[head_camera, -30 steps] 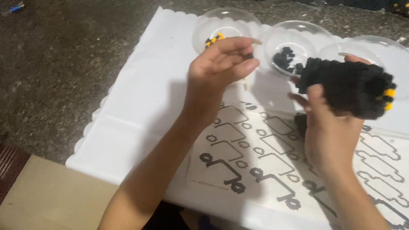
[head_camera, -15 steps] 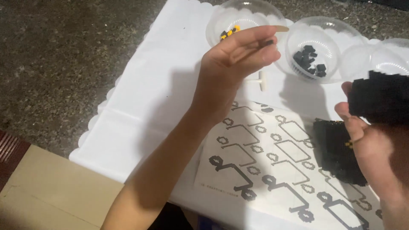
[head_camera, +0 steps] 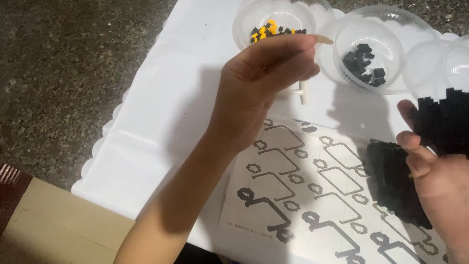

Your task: The person assembles a black and yellow plastic model using small interlocking bricks. They pick up individual pieces from plastic bowls and attach them to a partially built structure while referencing a printed instruction sheet on the table.

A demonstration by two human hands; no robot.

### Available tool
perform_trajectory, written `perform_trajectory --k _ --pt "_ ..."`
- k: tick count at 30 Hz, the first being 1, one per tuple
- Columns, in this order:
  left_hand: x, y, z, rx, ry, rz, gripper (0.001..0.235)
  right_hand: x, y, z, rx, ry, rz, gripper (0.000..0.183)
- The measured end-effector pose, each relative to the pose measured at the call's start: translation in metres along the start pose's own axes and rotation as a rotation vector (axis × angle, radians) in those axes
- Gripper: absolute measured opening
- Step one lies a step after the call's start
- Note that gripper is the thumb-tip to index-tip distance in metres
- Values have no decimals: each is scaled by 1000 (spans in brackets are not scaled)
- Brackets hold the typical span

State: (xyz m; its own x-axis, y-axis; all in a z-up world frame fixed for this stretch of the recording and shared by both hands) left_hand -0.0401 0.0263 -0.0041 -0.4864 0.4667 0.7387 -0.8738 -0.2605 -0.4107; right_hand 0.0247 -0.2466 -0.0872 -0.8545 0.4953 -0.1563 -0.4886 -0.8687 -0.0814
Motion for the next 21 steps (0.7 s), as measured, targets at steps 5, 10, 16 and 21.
perform_trajectory --k 5,10,16,21 --pt "1 1 -1 13 57 -62 18 -8 1 14 318 812 -410 47" --pt "0 3 -1 -12 46 -65 18 -17 11 -30 -50 154 35 65" --pt "4 5 4 -36 41 -72 14 -7 -1 -6 -269 -8 74 47" --pt "7 4 6 -56 15 -86 14 -4 -4 -2 -350 -169 391 47"
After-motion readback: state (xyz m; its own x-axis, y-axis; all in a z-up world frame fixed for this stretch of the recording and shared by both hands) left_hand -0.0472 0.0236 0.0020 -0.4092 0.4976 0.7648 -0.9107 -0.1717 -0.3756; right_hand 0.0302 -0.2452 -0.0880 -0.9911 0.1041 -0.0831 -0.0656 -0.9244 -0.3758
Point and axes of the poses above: each hand's wrist, its own y-axis away from the middle knuckle, its own z-axis out of the palm, x = y × z, the point moved 7 cm from there along -y, towards the middle knuckle, and after that the axes turned 2 degrees about -z, right-handed, at the moved point
